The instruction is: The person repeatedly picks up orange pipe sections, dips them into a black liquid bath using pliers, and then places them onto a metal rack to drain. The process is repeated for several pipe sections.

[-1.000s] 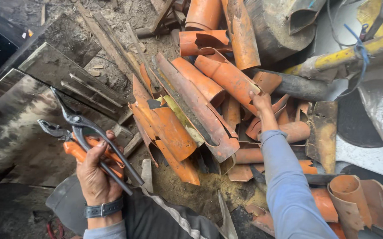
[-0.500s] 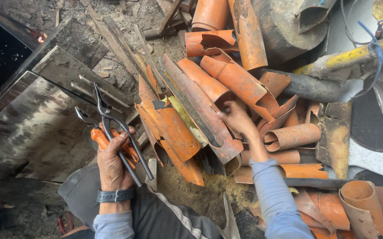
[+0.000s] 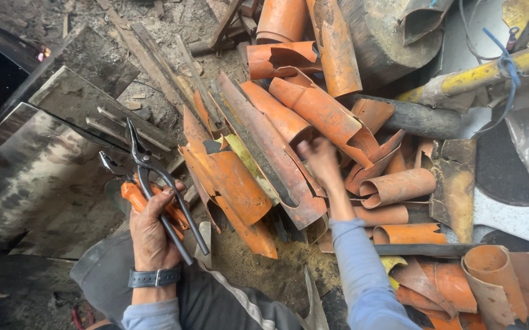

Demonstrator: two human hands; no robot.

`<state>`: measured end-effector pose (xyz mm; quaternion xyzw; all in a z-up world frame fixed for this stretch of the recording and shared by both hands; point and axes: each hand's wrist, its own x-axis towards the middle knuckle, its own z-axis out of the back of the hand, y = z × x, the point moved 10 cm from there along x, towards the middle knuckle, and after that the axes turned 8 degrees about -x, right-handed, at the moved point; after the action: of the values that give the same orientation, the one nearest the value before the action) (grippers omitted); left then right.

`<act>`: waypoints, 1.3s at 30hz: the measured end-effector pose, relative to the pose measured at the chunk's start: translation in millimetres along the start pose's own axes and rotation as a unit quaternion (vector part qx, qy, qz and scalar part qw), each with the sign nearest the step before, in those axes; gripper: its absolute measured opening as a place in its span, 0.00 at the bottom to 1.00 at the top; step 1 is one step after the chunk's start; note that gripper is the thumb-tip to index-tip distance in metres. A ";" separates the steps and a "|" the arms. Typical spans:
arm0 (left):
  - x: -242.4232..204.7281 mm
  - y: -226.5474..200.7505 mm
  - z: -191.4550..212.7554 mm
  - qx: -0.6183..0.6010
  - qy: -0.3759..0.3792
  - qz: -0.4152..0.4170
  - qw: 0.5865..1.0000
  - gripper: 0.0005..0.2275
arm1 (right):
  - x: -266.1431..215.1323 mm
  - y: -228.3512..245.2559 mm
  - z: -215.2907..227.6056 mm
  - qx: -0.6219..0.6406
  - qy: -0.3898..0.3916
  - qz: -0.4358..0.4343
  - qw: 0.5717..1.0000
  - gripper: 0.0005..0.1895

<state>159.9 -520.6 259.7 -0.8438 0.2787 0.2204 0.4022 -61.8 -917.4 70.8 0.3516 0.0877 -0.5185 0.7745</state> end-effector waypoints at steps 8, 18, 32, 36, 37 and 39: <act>3.4 3.5 7.1 0.008 -0.005 0.000 1.000 0.10 | 106.7 -92.9 60.2 0.316 -0.168 -0.077 0.931 0.20; 6.8 7.4 8.5 0.006 -0.016 -0.005 1.000 0.11 | 94.9 -103.4 32.6 0.519 -0.157 -0.159 0.825 0.14; 3.8 8.1 3.0 -0.033 0.006 -0.021 0.999 0.08 | -60.4 69.1 171.5 0.111 -0.368 0.155 0.910 0.06; 0.5 -8.7 -5.7 -0.067 0.010 -0.047 0.997 0.09 | -33.1 78.8 176.6 0.372 -0.240 0.187 0.877 0.08; 0.4 -18.8 -7.0 -0.085 0.014 -0.062 0.994 0.09 | -20.2 88.2 166.8 0.449 -0.180 0.170 0.859 0.08; -3.1 -39.7 1.2 -0.136 0.001 -0.074 0.988 0.09 | -9.6 113.6 150.9 0.504 -0.108 0.160 0.842 0.05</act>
<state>183.2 -498.1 282.9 -0.9093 0.1835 0.2250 0.2981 -2.4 -981.8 238.3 0.6442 -0.3277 -0.3951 0.5670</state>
